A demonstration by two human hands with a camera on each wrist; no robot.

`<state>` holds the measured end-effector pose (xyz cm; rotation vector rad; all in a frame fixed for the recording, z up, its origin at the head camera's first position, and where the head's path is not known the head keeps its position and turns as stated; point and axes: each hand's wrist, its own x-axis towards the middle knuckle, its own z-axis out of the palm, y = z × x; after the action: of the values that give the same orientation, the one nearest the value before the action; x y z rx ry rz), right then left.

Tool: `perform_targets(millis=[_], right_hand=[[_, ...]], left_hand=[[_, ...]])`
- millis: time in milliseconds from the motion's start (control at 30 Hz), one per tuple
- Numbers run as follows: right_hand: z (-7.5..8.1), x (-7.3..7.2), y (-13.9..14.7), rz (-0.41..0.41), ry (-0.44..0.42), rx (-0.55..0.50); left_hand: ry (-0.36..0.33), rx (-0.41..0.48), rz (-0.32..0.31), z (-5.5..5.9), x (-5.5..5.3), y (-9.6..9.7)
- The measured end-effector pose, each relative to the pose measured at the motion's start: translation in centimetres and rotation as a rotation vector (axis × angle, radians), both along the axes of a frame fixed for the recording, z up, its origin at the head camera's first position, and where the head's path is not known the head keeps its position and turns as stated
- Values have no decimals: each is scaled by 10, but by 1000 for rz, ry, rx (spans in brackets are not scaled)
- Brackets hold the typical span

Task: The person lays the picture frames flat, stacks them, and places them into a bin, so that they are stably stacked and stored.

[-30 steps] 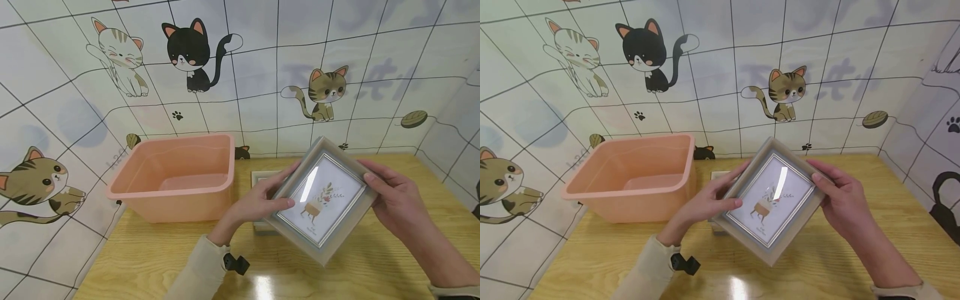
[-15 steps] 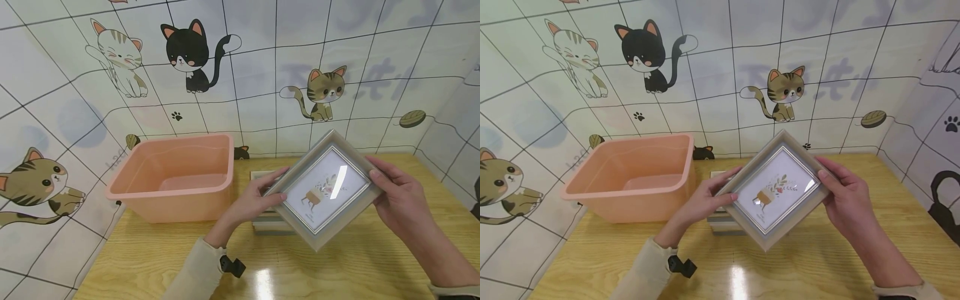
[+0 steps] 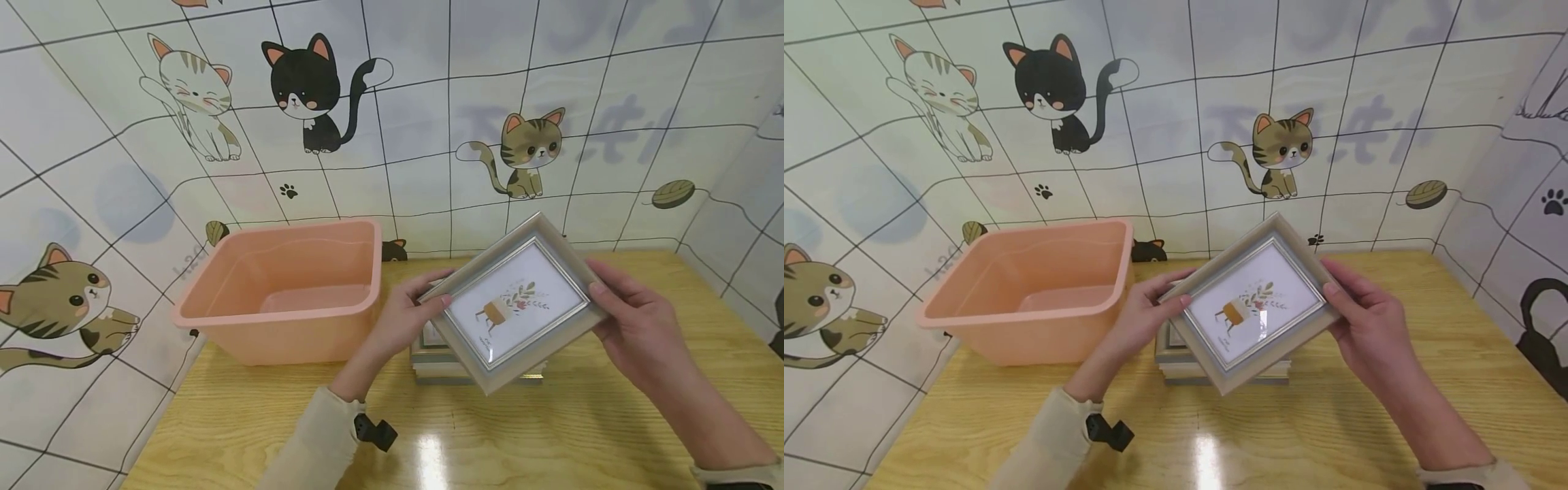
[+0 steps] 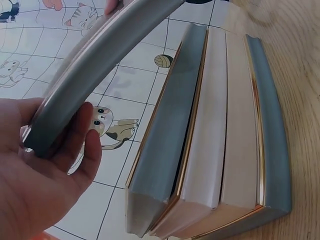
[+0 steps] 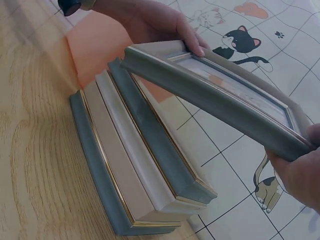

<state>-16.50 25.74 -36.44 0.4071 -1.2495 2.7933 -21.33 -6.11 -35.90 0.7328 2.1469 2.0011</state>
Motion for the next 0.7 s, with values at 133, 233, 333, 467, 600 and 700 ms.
perform_targets(millis=[133, 233, 333, 467, 600, 700], right_hand=[[-2, 1, 0, 11, -33, 64], [-5, 3, 2, 7, -49, 143], [-9, 4, 3, 2, -72, 237], [-15, 6, 4, -5, -117, 413], [-19, 11, 0, -51, -144, 749], [-20, 14, -6, -90, -133, 973]], left_hand=[[7, 13, 107, 0, -3, 1], [11, 23, 207, 0, -7, 3], [18, 16, 292, -1, -11, 7], [9, 7, 383, -1, -14, 13], [-14, -2, 448, -2, -16, 18], [-33, -10, 475, -4, -20, 20]])
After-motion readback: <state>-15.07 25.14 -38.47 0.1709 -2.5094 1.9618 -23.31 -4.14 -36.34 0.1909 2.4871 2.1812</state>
